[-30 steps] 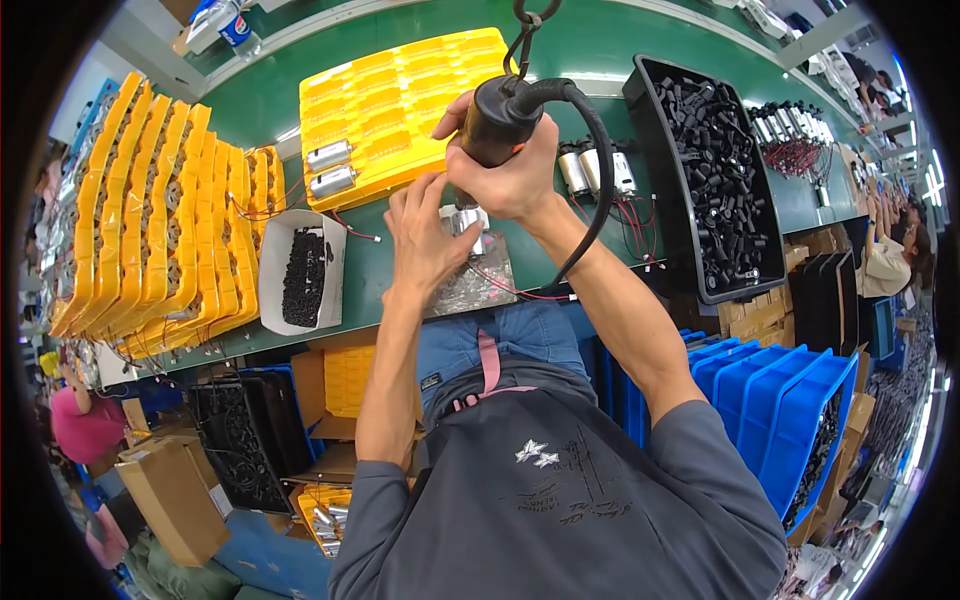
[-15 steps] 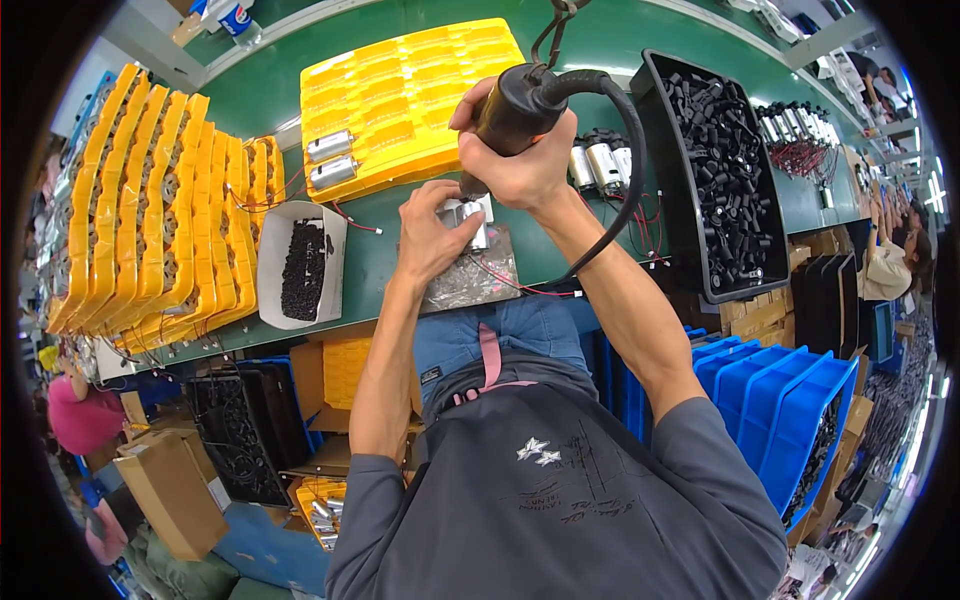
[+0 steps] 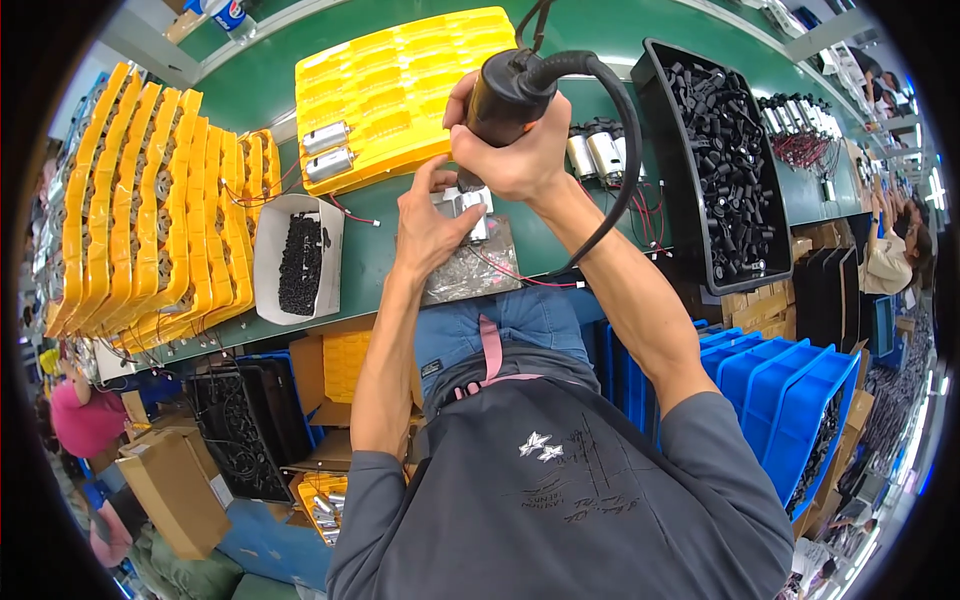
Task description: Assembling components onto electric motors using an electric screwdriver on a factory production line.
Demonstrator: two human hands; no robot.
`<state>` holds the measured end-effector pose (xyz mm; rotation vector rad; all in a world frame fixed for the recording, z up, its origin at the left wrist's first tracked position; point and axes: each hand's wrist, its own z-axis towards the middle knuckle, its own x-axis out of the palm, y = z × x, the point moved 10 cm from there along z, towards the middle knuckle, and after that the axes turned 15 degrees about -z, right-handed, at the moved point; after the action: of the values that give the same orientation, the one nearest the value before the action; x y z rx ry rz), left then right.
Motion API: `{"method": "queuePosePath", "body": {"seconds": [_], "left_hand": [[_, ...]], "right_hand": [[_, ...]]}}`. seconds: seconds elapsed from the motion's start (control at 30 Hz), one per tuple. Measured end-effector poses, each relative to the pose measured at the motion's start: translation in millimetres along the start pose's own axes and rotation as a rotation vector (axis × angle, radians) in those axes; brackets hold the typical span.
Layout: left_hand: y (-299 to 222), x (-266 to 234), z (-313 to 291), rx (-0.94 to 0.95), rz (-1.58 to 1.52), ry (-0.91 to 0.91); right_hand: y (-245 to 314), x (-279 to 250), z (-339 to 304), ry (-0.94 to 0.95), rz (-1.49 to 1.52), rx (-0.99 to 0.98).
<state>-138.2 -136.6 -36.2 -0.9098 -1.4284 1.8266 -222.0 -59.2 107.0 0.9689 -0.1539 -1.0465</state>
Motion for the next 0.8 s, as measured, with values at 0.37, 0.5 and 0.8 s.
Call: {"method": "queuePosePath", "body": {"seconds": [0.37,0.5,0.8], "left_hand": [[1,-1,2,-0.023,-0.03,0.007],[5,0,3,0.047,-0.003,0.032],[10,-7,2,0.032,0.026,0.013]], "right_hand": [[-1,15,4,0.089,0.204,-0.054],[-17,8,1,0.091,0.349,0.011],[-18,26,1,0.214,0.337,-0.019]]}}
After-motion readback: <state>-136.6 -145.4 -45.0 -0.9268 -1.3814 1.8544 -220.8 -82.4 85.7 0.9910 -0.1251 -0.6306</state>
